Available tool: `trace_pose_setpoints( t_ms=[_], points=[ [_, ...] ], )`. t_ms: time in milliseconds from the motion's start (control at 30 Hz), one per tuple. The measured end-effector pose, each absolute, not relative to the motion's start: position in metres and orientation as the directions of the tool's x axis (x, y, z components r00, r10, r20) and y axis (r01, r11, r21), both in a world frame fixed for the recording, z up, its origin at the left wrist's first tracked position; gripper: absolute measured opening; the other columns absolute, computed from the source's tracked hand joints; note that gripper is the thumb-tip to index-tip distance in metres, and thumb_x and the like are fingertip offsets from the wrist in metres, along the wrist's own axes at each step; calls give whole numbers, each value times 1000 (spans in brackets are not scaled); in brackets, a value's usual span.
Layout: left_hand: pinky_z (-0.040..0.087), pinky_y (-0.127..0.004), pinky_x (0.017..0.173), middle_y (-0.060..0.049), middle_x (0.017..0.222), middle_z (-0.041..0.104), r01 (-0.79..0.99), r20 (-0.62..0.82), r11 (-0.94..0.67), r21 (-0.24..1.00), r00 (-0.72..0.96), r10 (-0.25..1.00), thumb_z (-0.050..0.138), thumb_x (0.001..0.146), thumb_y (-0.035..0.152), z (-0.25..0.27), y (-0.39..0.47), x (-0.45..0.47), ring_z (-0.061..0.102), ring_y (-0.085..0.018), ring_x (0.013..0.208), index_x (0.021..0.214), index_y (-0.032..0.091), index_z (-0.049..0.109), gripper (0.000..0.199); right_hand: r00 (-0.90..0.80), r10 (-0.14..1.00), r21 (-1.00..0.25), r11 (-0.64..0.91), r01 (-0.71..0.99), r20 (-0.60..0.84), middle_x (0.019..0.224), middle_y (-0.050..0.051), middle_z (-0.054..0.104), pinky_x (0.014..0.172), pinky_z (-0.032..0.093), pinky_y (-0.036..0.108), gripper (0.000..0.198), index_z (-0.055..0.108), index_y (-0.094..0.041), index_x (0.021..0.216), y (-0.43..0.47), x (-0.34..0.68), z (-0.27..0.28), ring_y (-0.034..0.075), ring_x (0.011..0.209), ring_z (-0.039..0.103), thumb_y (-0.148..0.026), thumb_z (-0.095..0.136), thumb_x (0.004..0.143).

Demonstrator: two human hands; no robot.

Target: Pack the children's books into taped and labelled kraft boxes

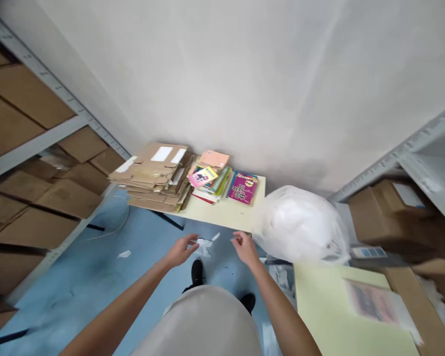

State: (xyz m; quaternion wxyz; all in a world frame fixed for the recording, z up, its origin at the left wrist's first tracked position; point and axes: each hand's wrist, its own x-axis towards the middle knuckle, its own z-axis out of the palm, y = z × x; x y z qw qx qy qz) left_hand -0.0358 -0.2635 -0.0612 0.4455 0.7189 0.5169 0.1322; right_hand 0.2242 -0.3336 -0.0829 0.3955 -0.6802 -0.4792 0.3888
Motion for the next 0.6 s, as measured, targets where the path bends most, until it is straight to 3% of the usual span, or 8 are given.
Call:
trace_pose_setpoints(
  t_ms=[133, 233, 333, 467, 600],
  points=[
    [54, -43, 79, -15, 110, 67, 673, -192, -50, 738, 280, 940, 49, 80, 42, -61, -208, -113, 66, -27, 94, 109, 15, 61, 41, -21, 997, -857, -49, 513, -69, 84, 6, 68, 74, 51, 32, 24, 64, -16, 99, -243, 136, -66, 17, 76, 64, -20, 52, 78],
    [49, -45, 93, -15, 113, 65, 742, -23, -158, 651, 228, 973, 50, 81, 40, -59, -160, -163, 60, -28, 108, 108, 15, 62, 39, -146, 988, -730, 131, 671, 43, 102, 10, 67, 89, 47, 35, 27, 64, -15, 104, -176, 75, -51, 20, 97, 62, -18, 57, 78],
    [39, -47, 104, -19, 131, 53, 810, 93, -236, 536, 221, 971, 52, 80, 38, -55, -113, -195, 47, -31, 126, 118, 11, 57, 47, -220, 972, -629, 225, 744, 87, 120, 13, 62, 101, 40, 37, 33, 62, -15, 113, -114, 23, -35, 22, 115, 55, -18, 56, 81],
    [33, -52, 106, -20, 150, 28, 863, 95, -263, 431, 246, 965, 51, 84, 38, -53, -65, -207, 25, -35, 139, 136, 12, 39, 60, -281, 956, -508, 284, 813, 85, 136, 15, 50, 107, 34, 36, 40, 55, -12, 124, -49, -22, -22, 23, 127, 45, -22, 54, 85],
    [31, -53, 107, -23, 150, 24, 869, 48, -267, 416, 272, 961, 55, 81, 31, -62, -47, -200, 21, -36, 140, 139, 10, 33, 65, -314, 949, -349, 304, 886, 31, 145, 19, 38, 109, 29, 39, 57, 44, -8, 134, -11, -38, -24, 27, 135, 33, -20, 60, 81]
  ],
)
